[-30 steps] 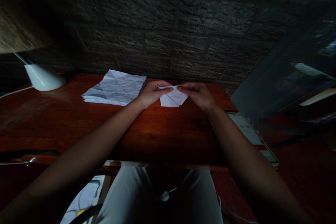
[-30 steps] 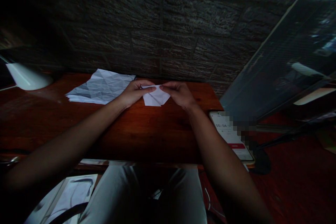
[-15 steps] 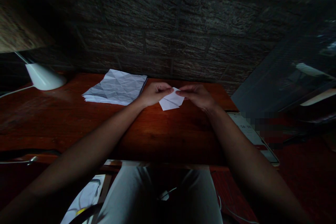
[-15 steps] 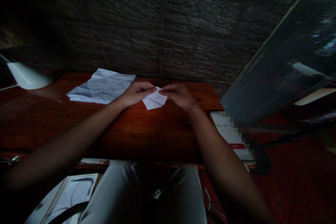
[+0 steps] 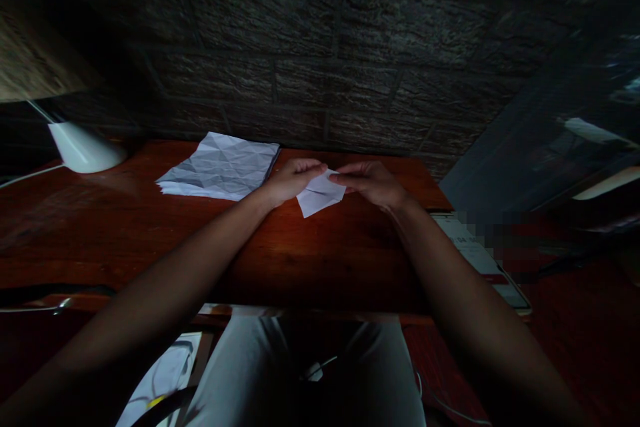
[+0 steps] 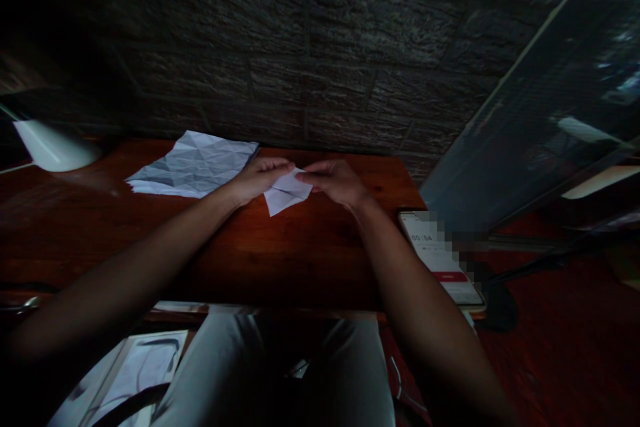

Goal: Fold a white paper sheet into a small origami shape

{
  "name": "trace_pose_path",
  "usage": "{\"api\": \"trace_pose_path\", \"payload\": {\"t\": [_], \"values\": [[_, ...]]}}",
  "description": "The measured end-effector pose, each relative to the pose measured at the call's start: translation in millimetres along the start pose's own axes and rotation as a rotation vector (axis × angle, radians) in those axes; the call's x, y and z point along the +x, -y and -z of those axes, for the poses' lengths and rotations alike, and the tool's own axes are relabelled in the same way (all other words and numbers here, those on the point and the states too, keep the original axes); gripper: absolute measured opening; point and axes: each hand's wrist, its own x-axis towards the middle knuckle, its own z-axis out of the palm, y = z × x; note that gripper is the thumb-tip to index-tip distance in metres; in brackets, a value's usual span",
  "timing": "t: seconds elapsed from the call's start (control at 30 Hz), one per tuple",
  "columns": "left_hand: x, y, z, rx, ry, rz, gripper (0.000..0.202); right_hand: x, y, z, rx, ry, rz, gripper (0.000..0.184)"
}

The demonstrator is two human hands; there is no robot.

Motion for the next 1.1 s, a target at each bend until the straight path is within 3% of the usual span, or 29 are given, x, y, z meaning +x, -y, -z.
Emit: {"api": "trace_pose_path", "payload": {"t": [0.13, 0.37, 0.7, 1.1], "values": [[1.5, 0.5, 2.3, -0.041, 0.007, 0.028, 0.034, 0.1, -1.3, 1.0, 0.01, -0.041, -0.004, 0.03], [2.2, 2.1, 3.7, 0.155, 0.118, -0.164, 0.041, 2.3, -4.7, 1.5, 0.002, -0.091, -0.019, 0.03], [4.6, 3.4, 8.2, 0.288, -0.033, -0.317, 0.032, -3.1, -0.4, 1.3, 0.05, 0.003, -0.131, 0.033], [-0.9, -4.9, 5.0, 0.219, -0.028, -0.209, 0.042, -4.5, 2.4, 2.3, 0.035, -0.025, -0.097, 0.031]]}}
